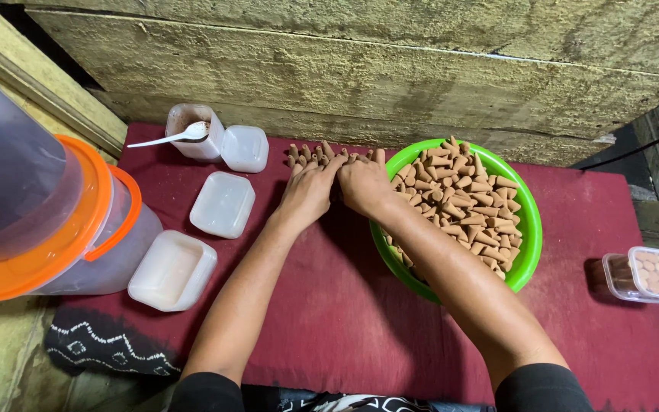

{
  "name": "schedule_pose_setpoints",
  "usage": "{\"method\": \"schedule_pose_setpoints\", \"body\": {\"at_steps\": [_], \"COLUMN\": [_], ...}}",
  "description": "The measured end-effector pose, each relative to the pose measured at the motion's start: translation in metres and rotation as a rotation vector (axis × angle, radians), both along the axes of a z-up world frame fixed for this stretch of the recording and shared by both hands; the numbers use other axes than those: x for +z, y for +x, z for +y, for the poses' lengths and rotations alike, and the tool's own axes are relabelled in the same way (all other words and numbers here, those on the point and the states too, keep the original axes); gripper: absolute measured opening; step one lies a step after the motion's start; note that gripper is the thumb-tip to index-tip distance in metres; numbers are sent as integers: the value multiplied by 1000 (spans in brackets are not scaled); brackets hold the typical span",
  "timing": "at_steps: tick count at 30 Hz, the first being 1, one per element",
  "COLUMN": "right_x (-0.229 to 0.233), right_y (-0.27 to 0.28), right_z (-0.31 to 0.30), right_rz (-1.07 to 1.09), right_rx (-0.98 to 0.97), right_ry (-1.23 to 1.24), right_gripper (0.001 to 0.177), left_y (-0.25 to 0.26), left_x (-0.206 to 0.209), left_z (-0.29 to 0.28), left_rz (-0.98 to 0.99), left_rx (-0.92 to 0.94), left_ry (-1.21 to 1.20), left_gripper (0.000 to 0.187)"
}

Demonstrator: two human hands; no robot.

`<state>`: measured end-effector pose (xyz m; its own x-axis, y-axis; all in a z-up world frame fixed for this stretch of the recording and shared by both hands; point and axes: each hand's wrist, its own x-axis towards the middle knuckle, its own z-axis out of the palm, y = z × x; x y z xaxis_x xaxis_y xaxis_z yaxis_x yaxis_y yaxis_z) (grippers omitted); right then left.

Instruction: Sorting and arranging incense cones from a large bowl into rows and small containers

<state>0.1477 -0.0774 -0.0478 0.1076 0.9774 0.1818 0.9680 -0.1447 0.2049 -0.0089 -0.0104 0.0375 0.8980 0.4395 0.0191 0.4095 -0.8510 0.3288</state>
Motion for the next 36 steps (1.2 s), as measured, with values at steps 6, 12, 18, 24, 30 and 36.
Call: {"method": "schedule_pose_setpoints", "body": {"at_steps": [6, 12, 18, 24, 30, 36], "right_x": [-4, 24, 59, 97, 67, 42], "right_y": [4, 12, 29, 54, 115, 143], "right_z": [8, -4, -50, -119, -214, -279], "right_rz": [66, 145, 271, 279, 201, 323], "right_rx": [-28, -58, -16, -55, -215, -348], "right_ry": [-100, -174, 75, 231, 244, 366], "right_gripper": [54, 53, 13, 22, 5, 26], "left_y": [-8, 1, -9, -31, -9, 46], "left_x": [16, -23, -45, -17, -3, -26], "left_z": [-4, 18, 40, 29, -23, -71], "left_rz": [-26, -17, -200, -334, -478, -339], "left_rx": [-9, -22, 9, 68, -58, -251], "left_ry": [-12, -35, 50, -67, -205, 157], "left_gripper": [73, 74, 15, 11, 28, 23]}}
